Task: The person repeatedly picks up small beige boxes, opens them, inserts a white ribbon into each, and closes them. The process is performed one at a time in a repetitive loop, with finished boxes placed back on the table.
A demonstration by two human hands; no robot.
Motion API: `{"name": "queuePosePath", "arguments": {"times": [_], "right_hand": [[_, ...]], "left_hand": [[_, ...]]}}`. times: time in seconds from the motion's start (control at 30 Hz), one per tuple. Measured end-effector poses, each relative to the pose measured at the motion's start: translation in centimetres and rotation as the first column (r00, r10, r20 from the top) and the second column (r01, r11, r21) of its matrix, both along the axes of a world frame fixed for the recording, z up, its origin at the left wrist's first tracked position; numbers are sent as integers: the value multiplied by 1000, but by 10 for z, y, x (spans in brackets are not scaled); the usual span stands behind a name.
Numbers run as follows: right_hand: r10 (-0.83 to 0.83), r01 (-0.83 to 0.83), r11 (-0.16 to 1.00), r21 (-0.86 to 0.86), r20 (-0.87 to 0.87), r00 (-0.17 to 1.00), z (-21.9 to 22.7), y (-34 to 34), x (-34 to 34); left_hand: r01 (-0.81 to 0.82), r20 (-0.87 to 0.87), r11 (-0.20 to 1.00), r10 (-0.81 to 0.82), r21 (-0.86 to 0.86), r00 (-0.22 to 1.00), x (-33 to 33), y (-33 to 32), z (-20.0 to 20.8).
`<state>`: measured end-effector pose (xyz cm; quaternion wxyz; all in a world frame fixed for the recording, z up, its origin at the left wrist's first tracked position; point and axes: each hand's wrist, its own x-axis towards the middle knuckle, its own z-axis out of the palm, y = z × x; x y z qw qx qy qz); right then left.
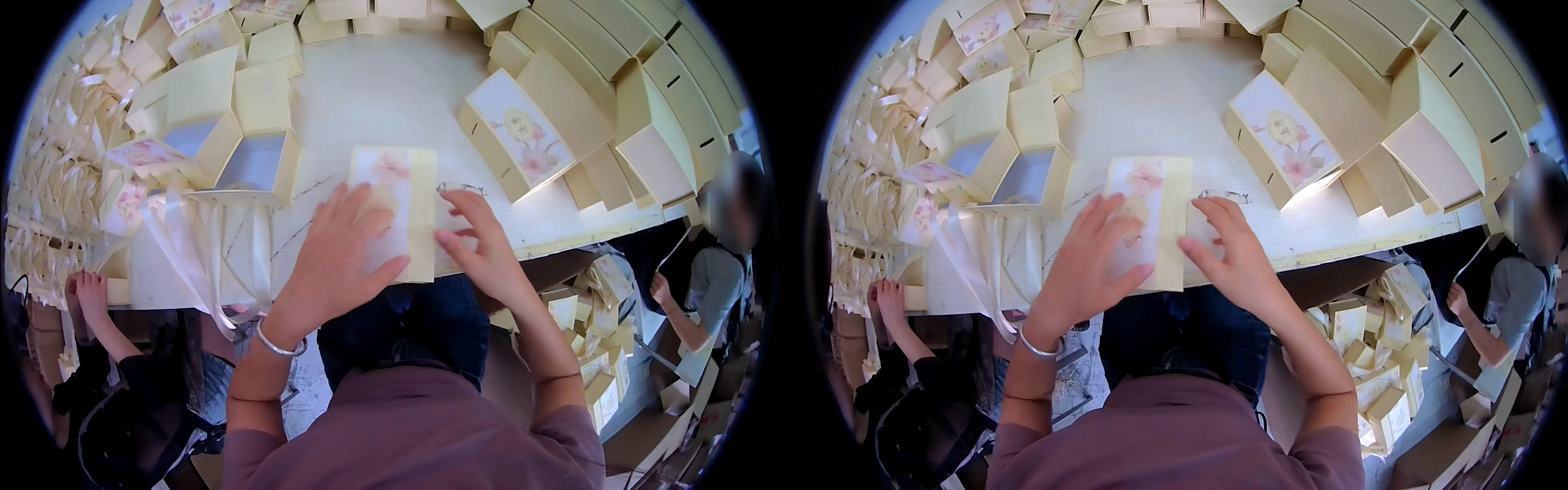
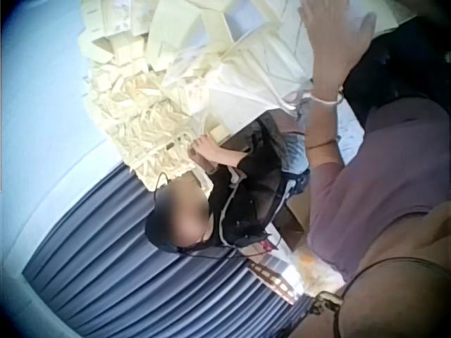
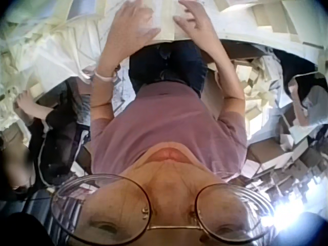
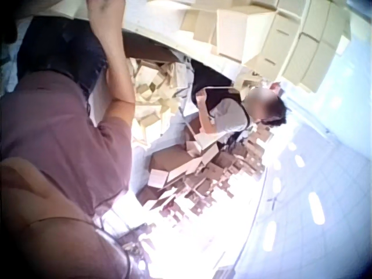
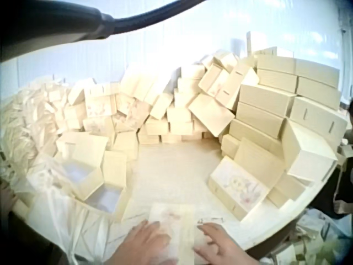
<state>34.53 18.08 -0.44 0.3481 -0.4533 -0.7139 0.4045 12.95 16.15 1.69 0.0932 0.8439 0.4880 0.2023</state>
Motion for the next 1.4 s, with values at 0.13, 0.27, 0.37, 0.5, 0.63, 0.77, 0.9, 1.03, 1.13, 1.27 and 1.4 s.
{"name": "queuePosePath", "arguments": {"times": [0.13, 0.27, 0.37, 0.5, 0.63, 0.77, 0.9, 1.03, 1.13, 1.27, 1.4], "right_hand": [[4, -52, 964, 259, 182, 983, -12, -7, -18], [-124, -30, 897, 441, 317, 940, -12, -24, -27], [-89, -102, 858, 503, 342, 936, -19, -23, -24], [-26, -151, 852, 501, 329, 944, -42, -18, -19], [41, -104, 920, 378, 169, 985, -33, -14, -8], [-10, -231, 822, 521, 419, 908, -12, -10, -3], [-86, -295, 769, 567, 550, 831, -2, -10, -4], [-77, -259, 680, 686, 418, 905, -5, -1, 3], [-190, 88, 872, 482, 168, 967, -14, -2, 25], [-424, 341, 904, -257, -637, 644, -28, 5, 25], [-662, 302, 746, -594, -614, 429, -11, 8, 10]], "left_hand": [[-223, -244, 947, 166, -229, 955, 31, 28, 35], [-266, -503, 902, 65, -340, 862, 57, 54, 41], [-230, -523, 949, 87, -215, 848, 59, 61, 26], [-241, -354, 934, 139, -262, 925, 40, 70, 36], [-141, 244, 742, 385, -656, 890, -2, 74, 52], [135, 433, 451, 665, -882, 608, -53, 53, 12], [284, 506, 421, 753, -861, 420, -33, 14, 6], [313, 547, 460, 778, -831, 310, -33, 5, -4], [317, 552, 465, 780, -826, 294, -40, -2, -11], [347, 581, 494, 783, -798, 222, -45, -11, -16], [346, 609, 536, 778, -770, 152, -44, -15, -21]]}}
